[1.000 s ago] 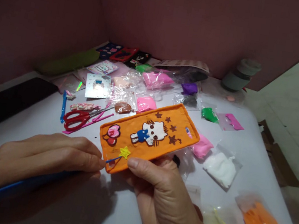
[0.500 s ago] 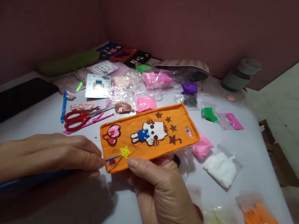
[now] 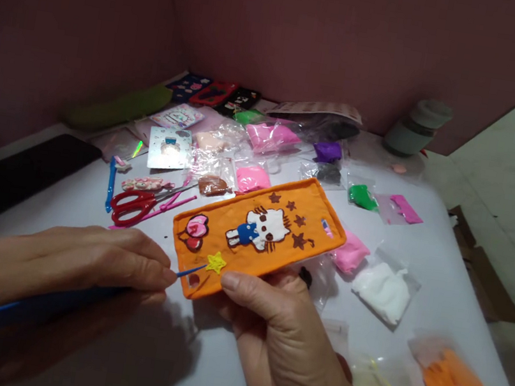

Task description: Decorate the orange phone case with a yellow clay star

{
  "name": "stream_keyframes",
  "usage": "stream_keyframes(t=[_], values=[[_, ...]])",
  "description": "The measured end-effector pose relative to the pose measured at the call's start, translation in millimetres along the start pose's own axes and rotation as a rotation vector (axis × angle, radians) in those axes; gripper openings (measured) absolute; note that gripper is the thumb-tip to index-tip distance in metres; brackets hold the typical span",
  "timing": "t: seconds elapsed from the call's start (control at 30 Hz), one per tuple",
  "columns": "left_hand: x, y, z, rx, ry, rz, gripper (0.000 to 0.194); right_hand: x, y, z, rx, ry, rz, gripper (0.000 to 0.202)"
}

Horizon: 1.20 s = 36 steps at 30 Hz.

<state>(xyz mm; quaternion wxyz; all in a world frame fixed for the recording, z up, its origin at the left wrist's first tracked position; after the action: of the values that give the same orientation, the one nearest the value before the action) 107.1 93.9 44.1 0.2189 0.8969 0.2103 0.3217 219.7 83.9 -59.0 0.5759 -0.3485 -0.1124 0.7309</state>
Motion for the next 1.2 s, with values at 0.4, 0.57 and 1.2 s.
stream_keyframes(t=[0.4,0.57,1.2], values=[[1.4,3.7,-0.8,0.013,-0.034,0.022,0.014,1.6,-0.5,-3.1,-0.017,0.025,0.005,0.063],[5.9,6.2,1.7,0.064,-0.099,0.023,0.011,1.6,-1.8,-0.2,0.007,0.000,-0.016,0.066],[4.1,6.7,2.4,0.011,-0.073,0.027,0.012,1.9,-0.4,1.4,0.001,-0.014,-0.005,0.064]])
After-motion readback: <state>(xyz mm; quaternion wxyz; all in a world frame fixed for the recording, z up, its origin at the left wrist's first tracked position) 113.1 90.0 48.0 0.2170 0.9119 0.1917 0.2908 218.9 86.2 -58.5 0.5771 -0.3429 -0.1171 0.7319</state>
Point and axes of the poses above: each hand's wrist, its own x-axis towards the middle knuckle, its own z-axis out of the palm, y = z × x, the point moved 10 cm from there along x, towards the middle knuckle
